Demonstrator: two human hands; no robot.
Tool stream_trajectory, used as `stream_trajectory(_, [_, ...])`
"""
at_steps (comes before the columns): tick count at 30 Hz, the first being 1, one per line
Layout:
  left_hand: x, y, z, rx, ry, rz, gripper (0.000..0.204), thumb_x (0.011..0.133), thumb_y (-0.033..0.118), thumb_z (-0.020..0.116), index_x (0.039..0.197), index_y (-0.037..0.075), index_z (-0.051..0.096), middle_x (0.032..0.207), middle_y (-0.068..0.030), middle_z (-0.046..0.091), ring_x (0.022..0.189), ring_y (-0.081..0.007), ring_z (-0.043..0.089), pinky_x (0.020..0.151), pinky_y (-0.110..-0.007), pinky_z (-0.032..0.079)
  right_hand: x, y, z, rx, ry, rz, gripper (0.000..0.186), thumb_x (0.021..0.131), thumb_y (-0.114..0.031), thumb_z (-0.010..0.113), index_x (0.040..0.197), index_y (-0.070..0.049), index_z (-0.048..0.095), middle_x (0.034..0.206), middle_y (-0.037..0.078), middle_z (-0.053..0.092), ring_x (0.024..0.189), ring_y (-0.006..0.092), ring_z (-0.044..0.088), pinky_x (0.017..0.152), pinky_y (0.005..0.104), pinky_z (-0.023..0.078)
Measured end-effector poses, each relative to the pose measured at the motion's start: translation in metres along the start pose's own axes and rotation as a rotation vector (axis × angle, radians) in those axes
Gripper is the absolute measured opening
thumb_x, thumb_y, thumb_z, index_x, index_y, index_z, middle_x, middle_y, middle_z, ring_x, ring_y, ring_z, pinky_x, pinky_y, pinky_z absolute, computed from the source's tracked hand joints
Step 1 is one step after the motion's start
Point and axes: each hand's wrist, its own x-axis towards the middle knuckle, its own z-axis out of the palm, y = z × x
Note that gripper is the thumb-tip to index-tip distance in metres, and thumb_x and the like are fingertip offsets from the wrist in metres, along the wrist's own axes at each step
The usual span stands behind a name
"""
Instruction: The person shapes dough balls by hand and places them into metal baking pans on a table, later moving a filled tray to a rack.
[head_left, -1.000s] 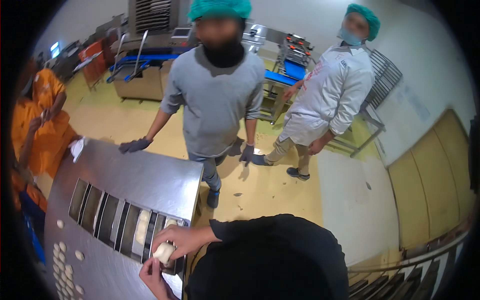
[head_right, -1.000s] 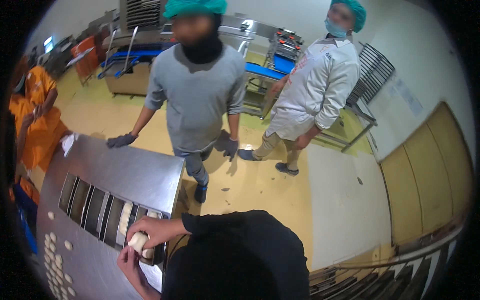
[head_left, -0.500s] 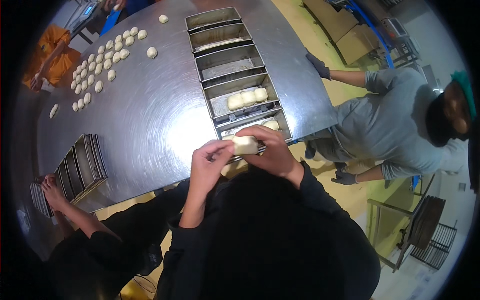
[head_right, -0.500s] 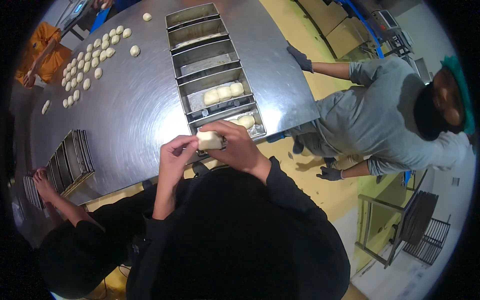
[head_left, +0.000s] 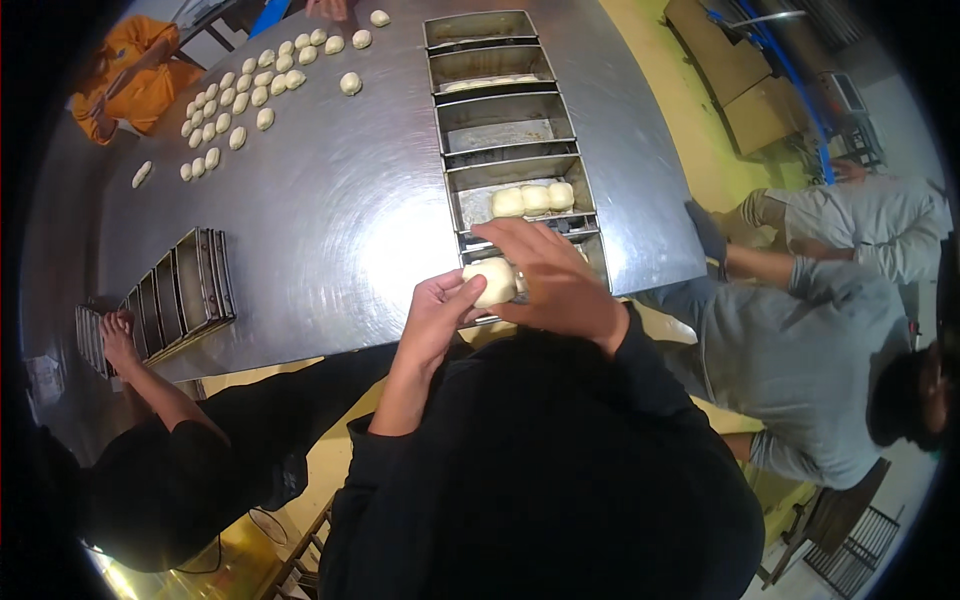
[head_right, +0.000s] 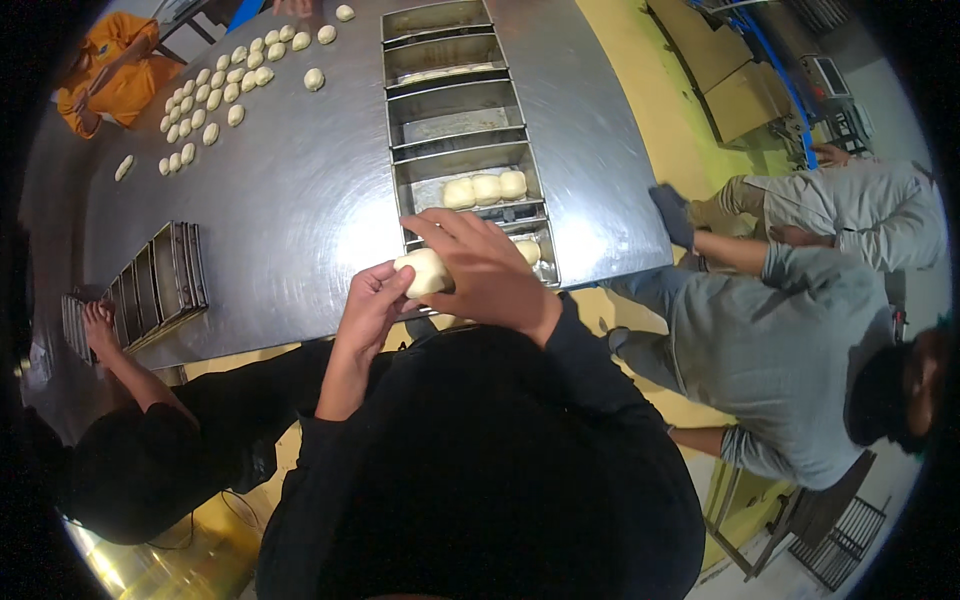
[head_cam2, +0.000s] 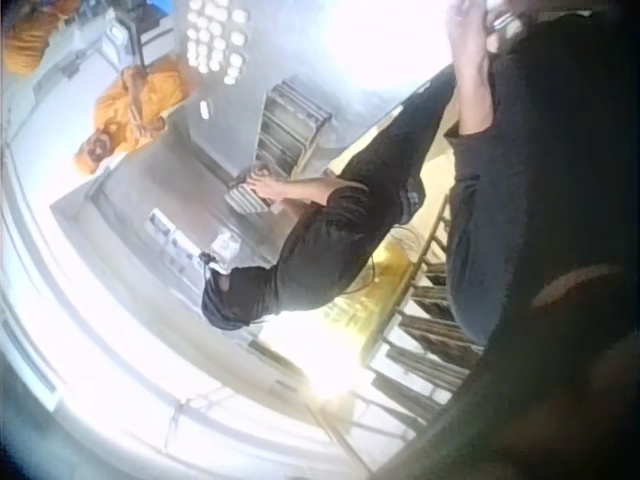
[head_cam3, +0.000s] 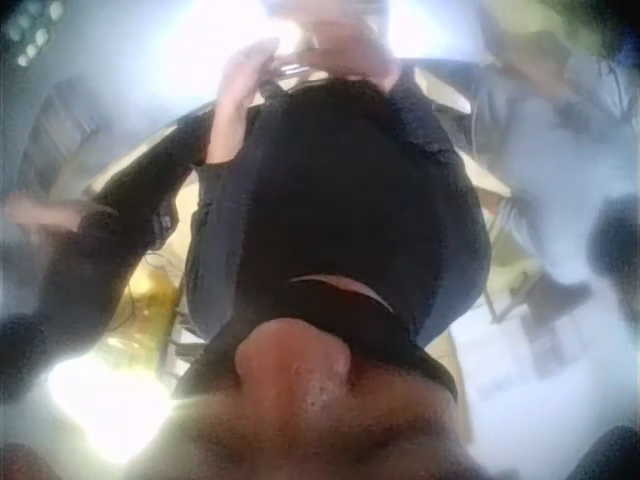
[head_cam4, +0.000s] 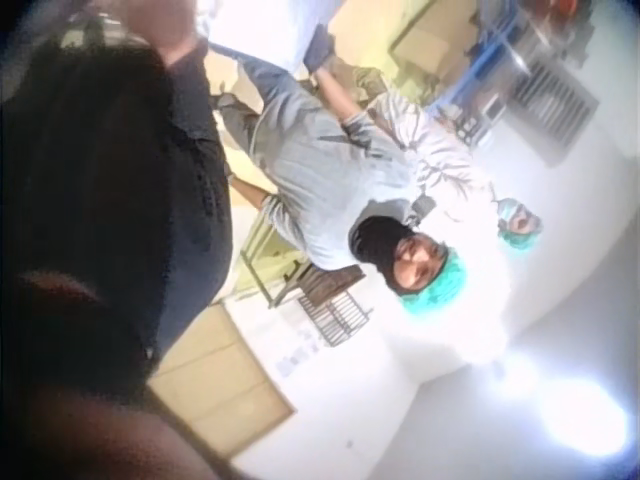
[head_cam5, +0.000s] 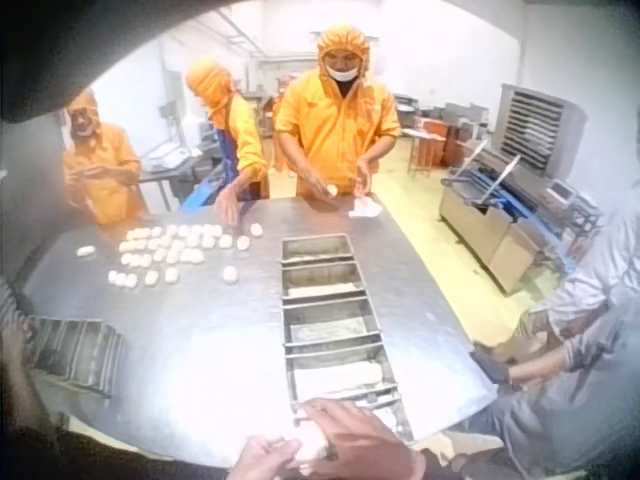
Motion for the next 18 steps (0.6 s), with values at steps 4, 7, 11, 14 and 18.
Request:
stream_trajectory(4, [0.009, -0.007, 0.012, -0.008, 0.046, -0.009, 0.032, 0.095, 0.021, 0.063, 0.115, -0.004, 0.062, 0.101, -0.0098, 0.068, 0.089, -0.0127, 0.066, 0.079, -0.024, 0.056, 0.007, 0.019, -0.014, 0.024, -0.16, -0.089, 0.084, 0.063, -0.021, 0.083, 0.138, -0.008, 0.046, 0.129, 0.016, 0.051, 0.118, 0.0338, 0.052, 0.1, 0.0409, 0.042])
stream_trajectory(7, [0.017, -0.004, 0.016, 0.01, 0.086, 0.001, 0.032, 0.095, 0.023, 0.062, 0.113, -0.004, 0.063, 0.1, -0.01, 0.068, 0.085, -0.0125, 0.066, 0.08, -0.025, 0.056, 0.008, 0.023, -0.016, 0.032, -0.119, -0.099, 0.079, 0.063, -0.022, 0.083, 0.134, -0.007, 0.051, 0.123, 0.015, 0.055, 0.113, 0.033, 0.055, 0.096, 0.0394, 0.044])
stream_trajectory(11, [0.025, -0.004, 0.018, 0.053, 0.1, -0.004, 0.031, 0.094, 0.019, 0.063, 0.114, -0.005, 0.062, 0.101, -0.0103, 0.069, 0.087, -0.0119, 0.066, 0.076, -0.022, 0.055, 0.01, 0.032, -0.001, 0.026, -0.038, -0.133, 0.066, 0.063, -0.024, 0.083, 0.122, -0.005, 0.059, 0.107, 0.011, 0.061, 0.1, 0.0305, 0.059, 0.088, 0.0367, 0.047])
stream_trajectory(14, [0.034, -0.007, 0.019, 0.093, 0.084, 0.03, 0.03, 0.094, 0.016, 0.063, 0.115, -0.006, 0.061, 0.101, -0.0096, 0.069, 0.088, -0.0118, 0.066, 0.073, -0.021, 0.054, 0.011, 0.036, 0.005, -0.025, 0.03, -0.138, 0.055, 0.064, -0.023, 0.082, 0.112, -0.004, 0.063, 0.099, 0.01, 0.063, 0.094, 0.0293, 0.061, 0.082, 0.0362, 0.049])
stream_trajectory(18, [0.041, -0.003, 0.028, 0.105, 0.046, 0.054, 0.039, 0.093, 0.015, 0.065, 0.124, -0.006, 0.056, 0.109, -0.0108, 0.067, 0.085, -0.0109, 0.066, 0.069, -0.022, 0.052, 0.017, 0.043, 0.002, 0.008, 0.008, -0.111, 0.043, 0.066, -0.018, 0.079, 0.105, -0.005, 0.064, 0.098, 0.01, 0.063, 0.09, 0.0302, 0.062, 0.078, 0.0372, 0.051])
